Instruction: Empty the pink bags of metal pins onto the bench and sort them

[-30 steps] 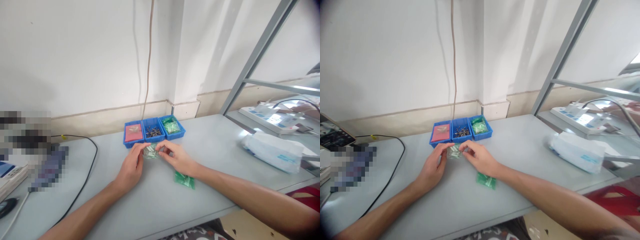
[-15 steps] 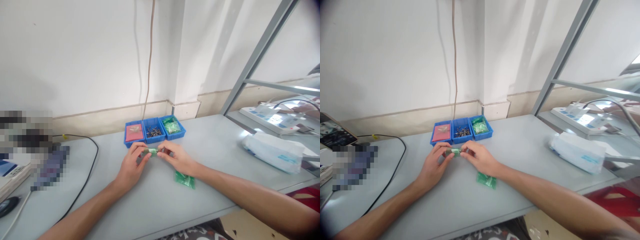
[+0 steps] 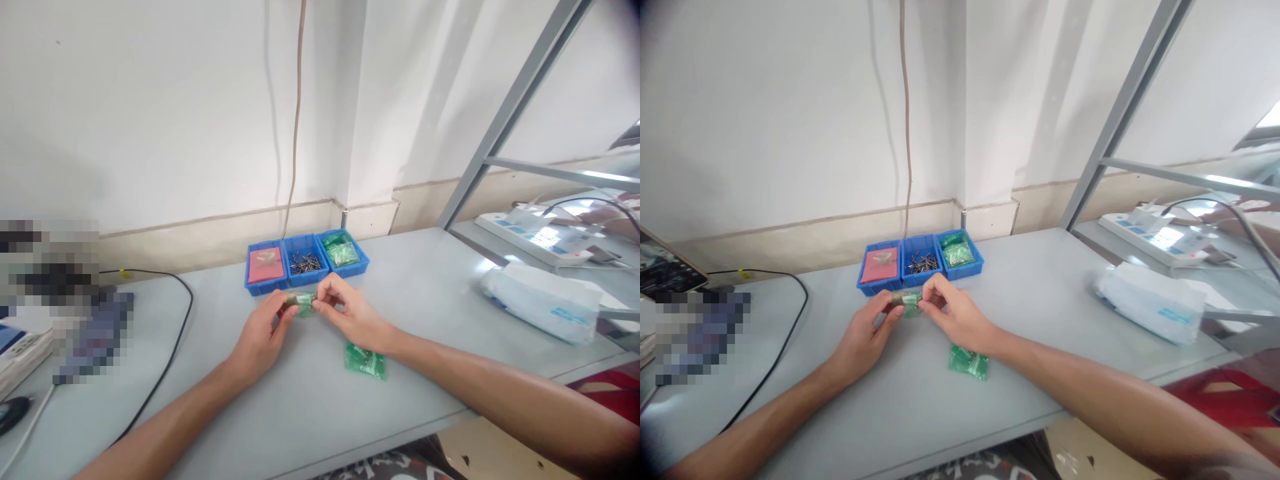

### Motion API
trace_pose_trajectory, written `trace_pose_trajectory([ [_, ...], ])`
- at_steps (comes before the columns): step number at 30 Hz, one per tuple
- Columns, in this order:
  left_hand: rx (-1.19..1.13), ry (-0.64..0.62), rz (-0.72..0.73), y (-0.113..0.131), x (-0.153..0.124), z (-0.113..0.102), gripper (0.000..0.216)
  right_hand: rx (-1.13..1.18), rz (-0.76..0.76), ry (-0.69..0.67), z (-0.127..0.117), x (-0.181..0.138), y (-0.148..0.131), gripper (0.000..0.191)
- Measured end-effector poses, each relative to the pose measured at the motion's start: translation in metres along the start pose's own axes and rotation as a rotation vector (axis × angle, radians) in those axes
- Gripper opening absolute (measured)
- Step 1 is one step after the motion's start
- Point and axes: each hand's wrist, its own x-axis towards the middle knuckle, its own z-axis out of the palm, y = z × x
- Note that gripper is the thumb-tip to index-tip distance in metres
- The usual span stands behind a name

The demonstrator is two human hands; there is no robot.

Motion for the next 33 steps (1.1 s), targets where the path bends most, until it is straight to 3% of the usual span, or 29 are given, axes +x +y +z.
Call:
trace_pose_trajectory([
  [4, -0.054, 0.045, -0.045, -0.002, -0.003, 0.003, 0.049, 0.035, 0.01, 0.004, 0.0, 0.003, 0.005, 0.013],
  [9, 0.021, 0.012, 0.05, -0.002, -0.002, 0.001, 0.042, 0.226, 0.097, -0.013, 0.002, 0.005, 0.013, 0.021],
  [14, 0.064, 0.057, 0.005, 0.001, -0.001, -0.001, 0.023, 0.116, 0.11, 0.003, 0.003, 0.003, 0.011, 0.019],
  [18, 0.104, 0.065, -0.023, 0.005, 0.0, -0.001, 0.028, -0.018, 0.057, -0.006, 0.002, 0.001, 0.005, 0.021],
  [22, 0.14, 0.064, -0.008, 0.004, 0.001, 0.0, 0.04, 0.133, 0.144, -0.027, 0.004, 0.0, 0.004, 0.026],
  [26, 0.102, 0.006, -0.01, 0.002, 0.0, 0.001, 0.036, 0.219, 0.149, 0.001, 0.003, 0.001, 0.004, 0.026],
  [33, 0.116, 0.0, 0.029, 0.005, 0.002, -0.002, 0.03, 0.138, 0.142, -0.031, 0.0, 0.001, 0.006, 0.01],
])
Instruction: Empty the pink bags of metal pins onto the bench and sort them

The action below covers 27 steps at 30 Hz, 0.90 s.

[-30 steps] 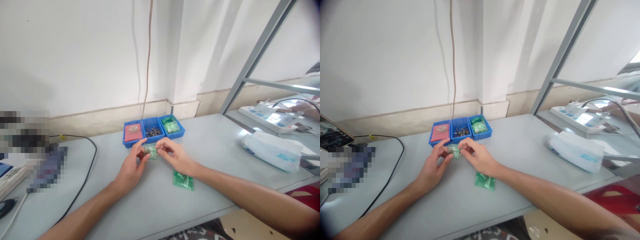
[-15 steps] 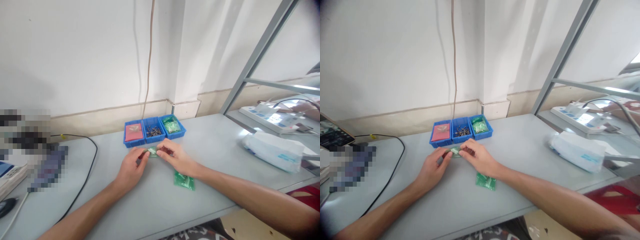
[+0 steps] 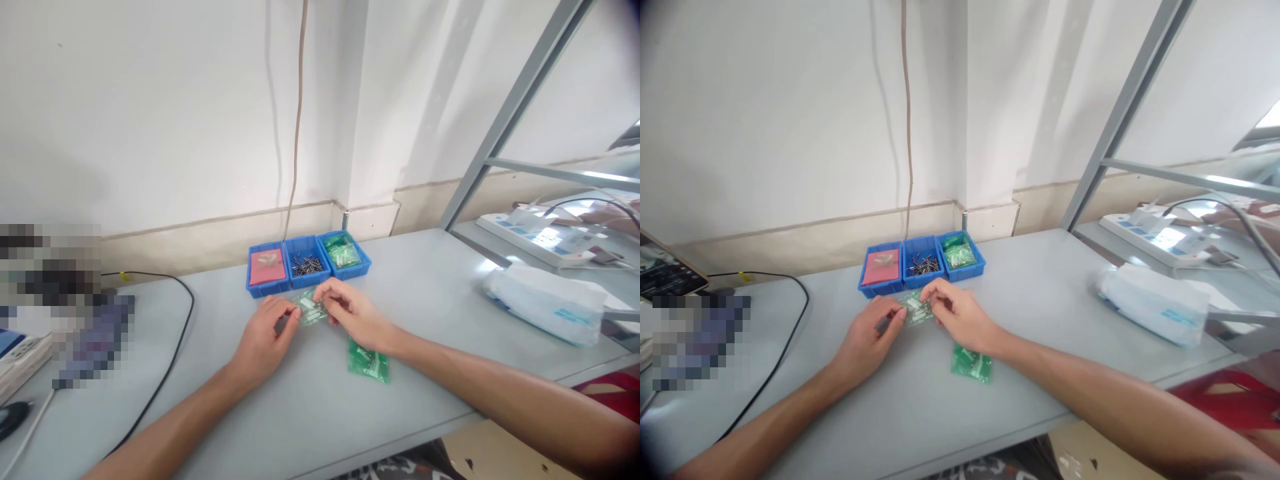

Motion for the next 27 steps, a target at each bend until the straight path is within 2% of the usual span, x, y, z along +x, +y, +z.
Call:
trace_pose_trajectory([
  [6, -0.055, -0.004, -0.049, 0.0, 0.001, 0.0, 0.02, -0.073, -0.059, 0.009, -0.001, 0.001, 0.005, 0.03],
  [12, -0.091, -0.01, 0.007, 0.0, 0.002, 0.0, 0.02, -0.084, -0.08, 0.011, -0.003, 0.003, 0.005, 0.017],
  [17, -0.084, -0.016, 0.028, -0.001, 0.001, -0.001, 0.019, -0.197, -0.141, 0.054, -0.004, 0.003, 0.002, 0.013],
  [21, -0.072, -0.072, 0.003, -0.003, -0.001, 0.001, 0.018, -0.171, -0.167, 0.126, -0.008, 0.004, 0.005, 0.01],
  [23, -0.071, -0.125, -0.004, -0.004, -0.002, 0.002, 0.018, -0.132, -0.123, 0.163, -0.013, 0.007, 0.006, 0.014],
  [27, -0.055, -0.181, 0.043, -0.005, -0.004, 0.003, 0.019, -0.065, -0.179, 0.369, -0.031, 0.018, 0.007, 0.021],
])
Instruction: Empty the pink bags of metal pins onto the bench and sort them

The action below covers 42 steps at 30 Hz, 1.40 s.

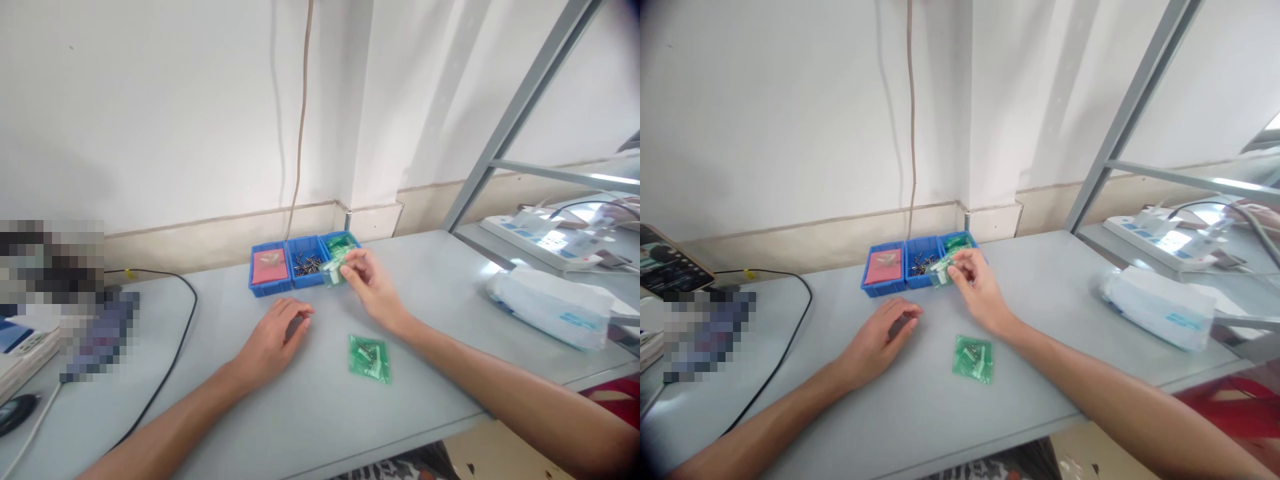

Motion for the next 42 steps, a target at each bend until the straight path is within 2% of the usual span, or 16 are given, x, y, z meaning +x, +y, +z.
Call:
trace_pose_trajectory([
  [2, 0.017, -0.008, 0.019, 0.0, -0.001, 0.0, 0.02, -0.038, -0.028, 0.137, -0.01, 0.01, 0.002, 0.028],
  [5, 0.045, -0.007, 0.033, -0.001, -0.001, 0.001, 0.02, -0.246, -0.091, 0.276, -0.026, 0.024, 0.008, 0.016],
  [8, 0.059, -0.009, 0.045, -0.001, -0.001, 0.001, 0.021, -0.449, -0.102, 0.245, -0.038, 0.033, 0.017, 0.015],
  [11, 0.07, -0.015, 0.055, 0.0, -0.001, 0.0, 0.021, -0.694, -0.103, 0.108, -0.043, 0.037, 0.024, 0.016],
  [13, 0.079, -0.009, 0.058, 0.001, -0.001, 0.0, 0.021, -0.742, -0.096, 0.086, -0.043, 0.037, 0.025, 0.017],
  [19, 0.087, -0.016, 0.068, -0.001, 0.0, 0.002, 0.021, -0.837, -0.146, 0.089, -0.041, 0.035, 0.023, 0.039],
  [23, 0.083, -0.02, 0.064, -0.001, -0.001, 0.001, 0.021, -0.887, -0.162, 0.024, -0.04, 0.035, 0.029, 0.036],
  [27, 0.083, -0.022, 0.078, 0.001, 0.0, 0.0, 0.021, -0.881, -0.211, 0.09, -0.034, 0.03, 0.022, 0.037],
  [29, 0.092, -0.018, 0.091, 0.001, 0.0, 0.001, 0.021, -0.817, -0.261, 0.091, -0.03, 0.025, 0.01, 0.031],
  [30, 0.105, -0.004, 0.088, 0.001, 0.001, 0.001, 0.021, -0.742, -0.269, 0.039, -0.029, 0.022, 0.003, 0.025],
  [31, 0.122, 0.018, 0.074, 0.0, 0.001, 0.001, 0.02, -0.636, -0.242, -0.079, -0.028, 0.019, -0.004, 0.021],
  [32, 0.14, 0.046, 0.046, -0.001, 0.002, 0.002, 0.02, -0.521, -0.18, -0.26, -0.027, 0.017, -0.011, 0.018],
  [35, 0.157, 0.126, -0.076, -0.006, 0.004, 0.001, 0.021, -0.165, 0.197, -0.802, -0.028, 0.011, -0.027, 0.027],
  [37, 0.137, 0.154, -0.133, -0.007, 0.005, 0.001, 0.021, -0.023, 0.438, -1.049, -0.03, 0.011, -0.031, 0.034],
  [40, 0.123, 0.166, -0.152, -0.008, 0.006, 0.001, 0.02, 0.079, 0.699, -1.251, -0.032, 0.012, -0.032, 0.045],
  [42, 0.122, 0.169, -0.146, -0.008, 0.006, 0.001, 0.02, 0.138, 0.767, -1.254, -0.031, 0.012, -0.029, 0.049],
])
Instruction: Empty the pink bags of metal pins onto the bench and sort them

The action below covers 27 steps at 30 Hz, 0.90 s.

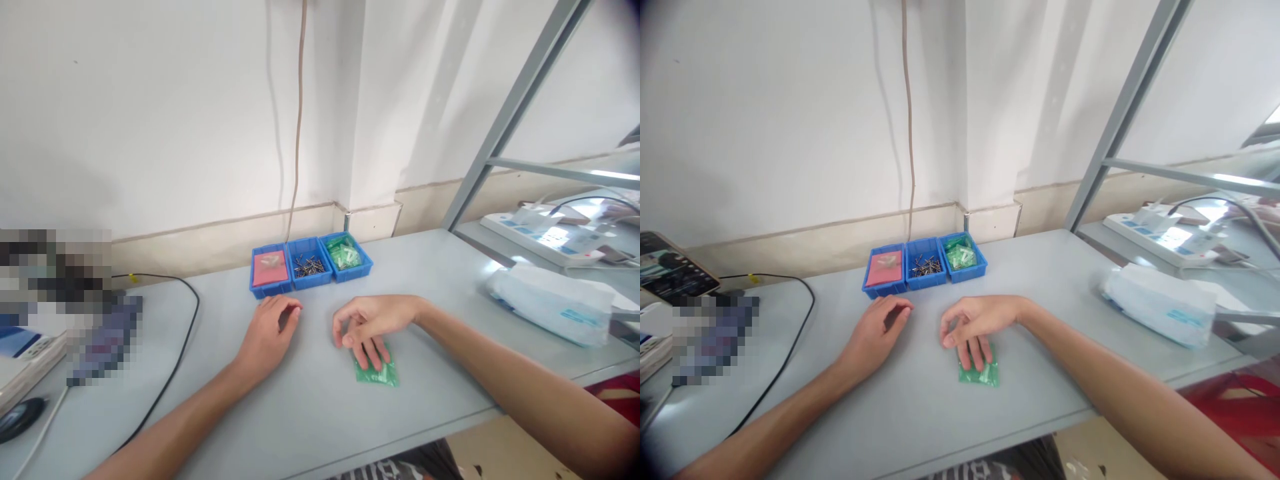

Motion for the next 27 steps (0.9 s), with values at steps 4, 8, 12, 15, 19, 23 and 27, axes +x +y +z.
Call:
trace_pose_trajectory([
  [4, -0.021, 0.009, -0.005, 0.0, 0.0, 0.0, 0.02, 0.049, -0.173, 0.151, -0.003, 0.007, 0.006, 0.05],
  [8, -0.058, 0.011, -0.043, -0.001, 0.001, -0.001, 0.019, -0.081, -0.387, 0.373, -0.006, 0.015, 0.013, 0.046],
  [12, -0.079, 0.013, -0.061, -0.003, 0.0, 0.0, 0.018, -0.552, -0.447, 0.573, -0.001, 0.021, 0.015, 0.038],
  [15, -0.085, 0.012, -0.06, -0.004, 0.0, 0.001, 0.018, -0.819, -0.506, 0.653, 0.005, 0.024, 0.016, 0.034],
  [19, -0.08, -0.002, -0.044, -0.002, 0.0, 0.0, 0.018, -0.873, -0.588, 0.701, 0.006, 0.028, 0.02, 0.029],
  [23, -0.057, -0.003, -0.022, -0.001, 0.0, -0.001, 0.017, -0.88, -0.629, 0.71, 0.003, 0.028, 0.024, 0.038],
  [27, -0.048, -0.007, -0.006, 0.0, -0.001, 0.0, 0.017, -0.933, -0.598, 0.752, 0.003, 0.029, 0.025, 0.035],
])
